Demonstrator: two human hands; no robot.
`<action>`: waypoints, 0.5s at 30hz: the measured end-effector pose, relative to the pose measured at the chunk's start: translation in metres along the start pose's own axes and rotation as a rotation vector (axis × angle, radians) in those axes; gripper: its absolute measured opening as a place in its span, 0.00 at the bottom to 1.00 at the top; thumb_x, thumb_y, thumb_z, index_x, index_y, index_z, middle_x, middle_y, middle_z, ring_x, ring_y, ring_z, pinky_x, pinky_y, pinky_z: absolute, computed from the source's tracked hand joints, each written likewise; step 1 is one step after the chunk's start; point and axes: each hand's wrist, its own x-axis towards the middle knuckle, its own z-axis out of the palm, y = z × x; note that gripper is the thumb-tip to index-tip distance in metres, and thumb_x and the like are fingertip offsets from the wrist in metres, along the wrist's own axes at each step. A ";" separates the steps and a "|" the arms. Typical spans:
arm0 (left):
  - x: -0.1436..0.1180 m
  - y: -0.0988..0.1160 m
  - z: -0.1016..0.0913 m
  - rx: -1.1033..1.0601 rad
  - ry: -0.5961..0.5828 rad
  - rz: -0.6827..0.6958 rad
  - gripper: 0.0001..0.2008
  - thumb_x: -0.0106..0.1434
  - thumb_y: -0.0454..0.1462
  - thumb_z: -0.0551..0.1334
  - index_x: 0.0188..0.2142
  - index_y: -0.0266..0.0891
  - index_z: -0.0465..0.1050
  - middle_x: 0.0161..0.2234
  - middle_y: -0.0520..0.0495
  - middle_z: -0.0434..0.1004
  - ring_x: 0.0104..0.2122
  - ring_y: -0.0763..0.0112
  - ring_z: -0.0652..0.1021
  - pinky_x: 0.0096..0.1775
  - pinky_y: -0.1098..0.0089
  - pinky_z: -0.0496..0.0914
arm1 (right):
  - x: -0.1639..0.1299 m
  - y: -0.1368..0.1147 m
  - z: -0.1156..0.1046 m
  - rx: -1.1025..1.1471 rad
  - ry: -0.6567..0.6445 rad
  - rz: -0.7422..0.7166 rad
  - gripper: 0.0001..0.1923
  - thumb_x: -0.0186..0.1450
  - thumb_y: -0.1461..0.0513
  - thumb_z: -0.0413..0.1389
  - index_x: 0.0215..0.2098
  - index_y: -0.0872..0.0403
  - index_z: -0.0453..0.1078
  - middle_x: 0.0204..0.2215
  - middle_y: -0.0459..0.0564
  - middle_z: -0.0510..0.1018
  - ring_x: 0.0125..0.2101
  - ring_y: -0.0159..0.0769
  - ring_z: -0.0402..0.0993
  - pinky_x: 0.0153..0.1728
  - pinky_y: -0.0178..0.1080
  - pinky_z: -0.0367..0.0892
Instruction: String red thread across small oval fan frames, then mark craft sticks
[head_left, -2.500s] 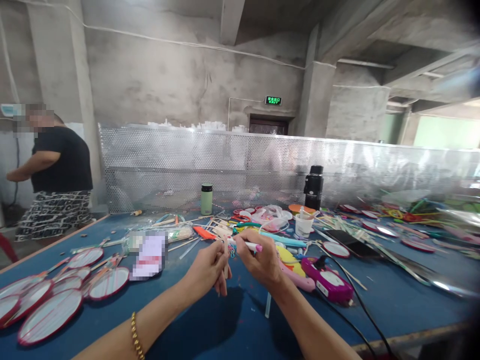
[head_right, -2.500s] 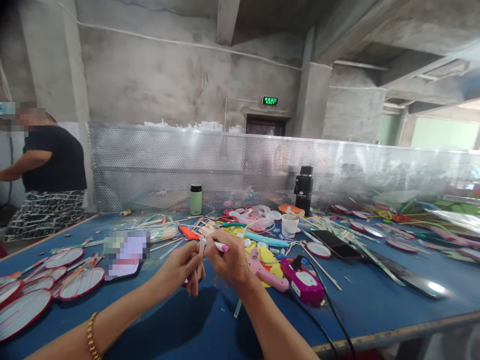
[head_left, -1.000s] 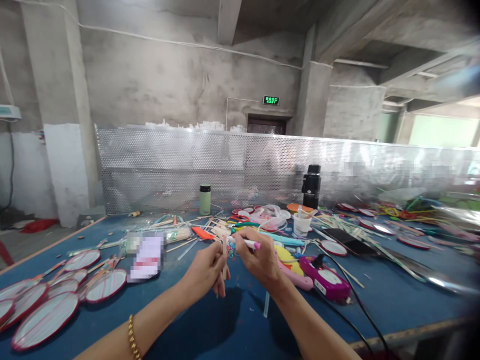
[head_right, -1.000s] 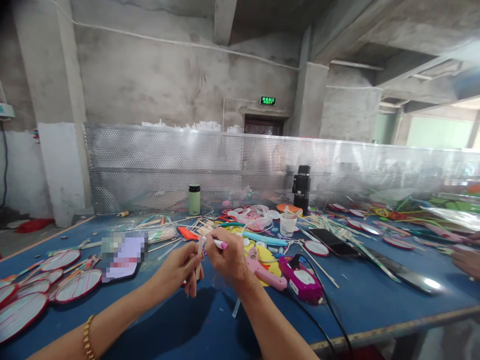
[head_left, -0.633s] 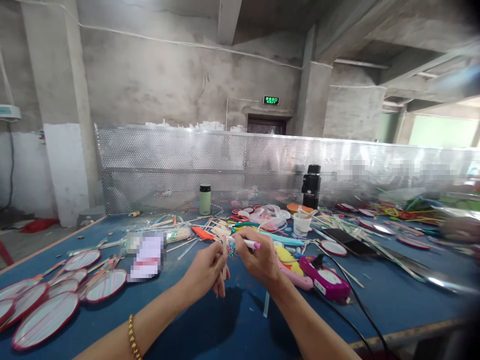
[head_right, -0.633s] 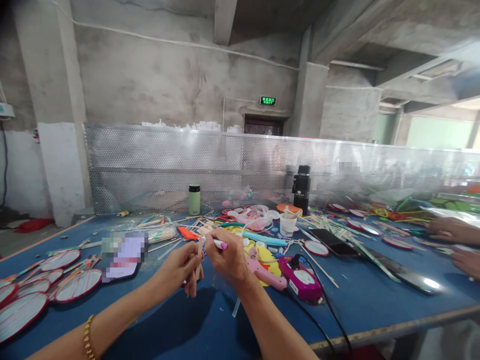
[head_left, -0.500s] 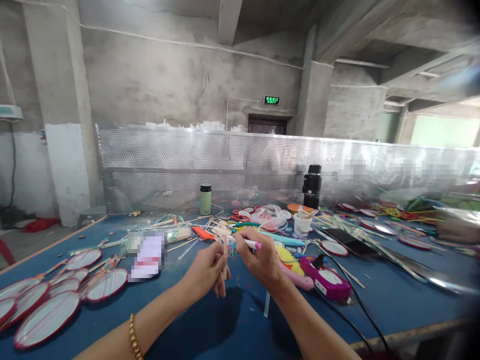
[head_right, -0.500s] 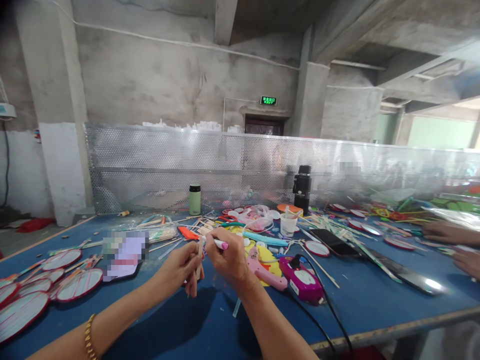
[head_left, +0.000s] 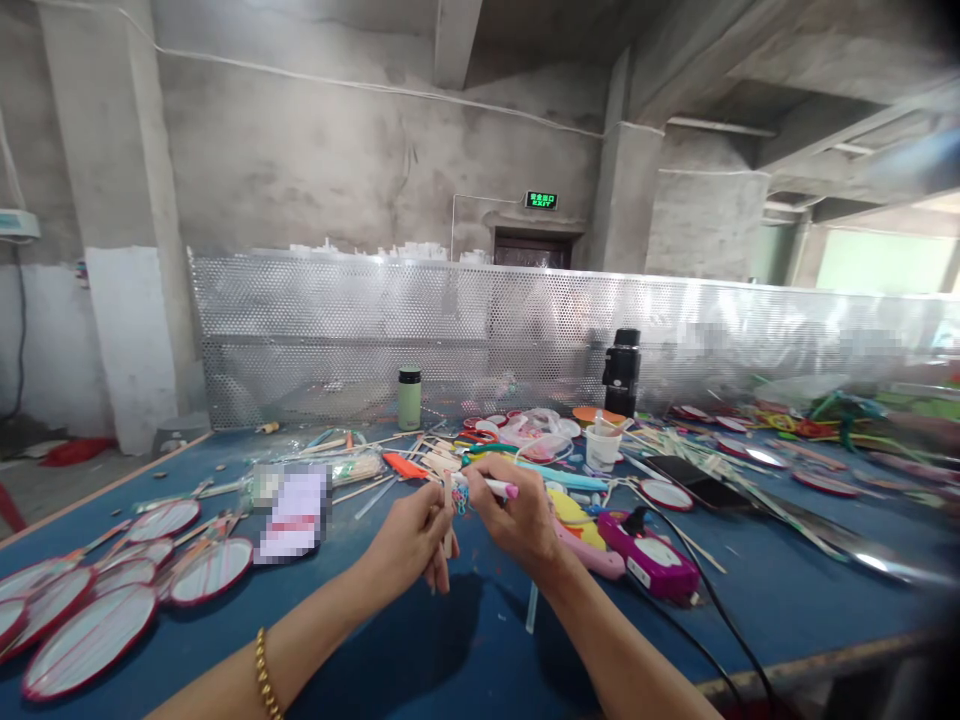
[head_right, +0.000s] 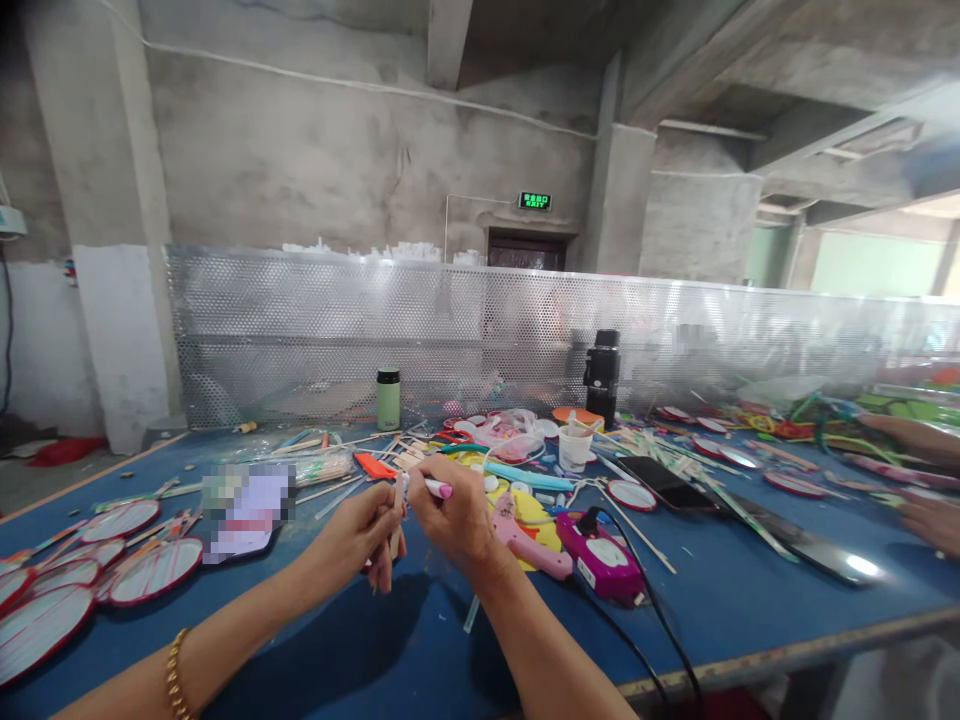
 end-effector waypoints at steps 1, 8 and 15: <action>0.000 0.000 0.000 0.000 0.002 0.000 0.18 0.66 0.53 0.53 0.31 0.42 0.57 0.17 0.54 0.72 0.11 0.74 0.72 0.15 0.77 0.60 | 0.000 0.000 0.000 0.001 0.000 0.000 0.13 0.67 0.62 0.50 0.25 0.54 0.68 0.21 0.45 0.73 0.22 0.29 0.66 0.28 0.33 0.61; 0.000 0.001 0.000 0.013 0.000 0.006 0.18 0.66 0.53 0.52 0.31 0.42 0.57 0.16 0.54 0.72 0.11 0.73 0.73 0.15 0.77 0.60 | 0.000 -0.001 0.000 -0.011 0.009 -0.009 0.13 0.67 0.63 0.50 0.25 0.54 0.69 0.21 0.45 0.73 0.22 0.29 0.65 0.27 0.33 0.60; 0.000 0.001 0.000 0.007 0.006 -0.001 0.17 0.66 0.52 0.53 0.31 0.42 0.56 0.16 0.55 0.71 0.12 0.73 0.73 0.15 0.77 0.60 | 0.000 -0.002 0.000 0.002 0.019 0.001 0.13 0.67 0.63 0.49 0.26 0.54 0.70 0.21 0.46 0.74 0.22 0.29 0.66 0.27 0.33 0.61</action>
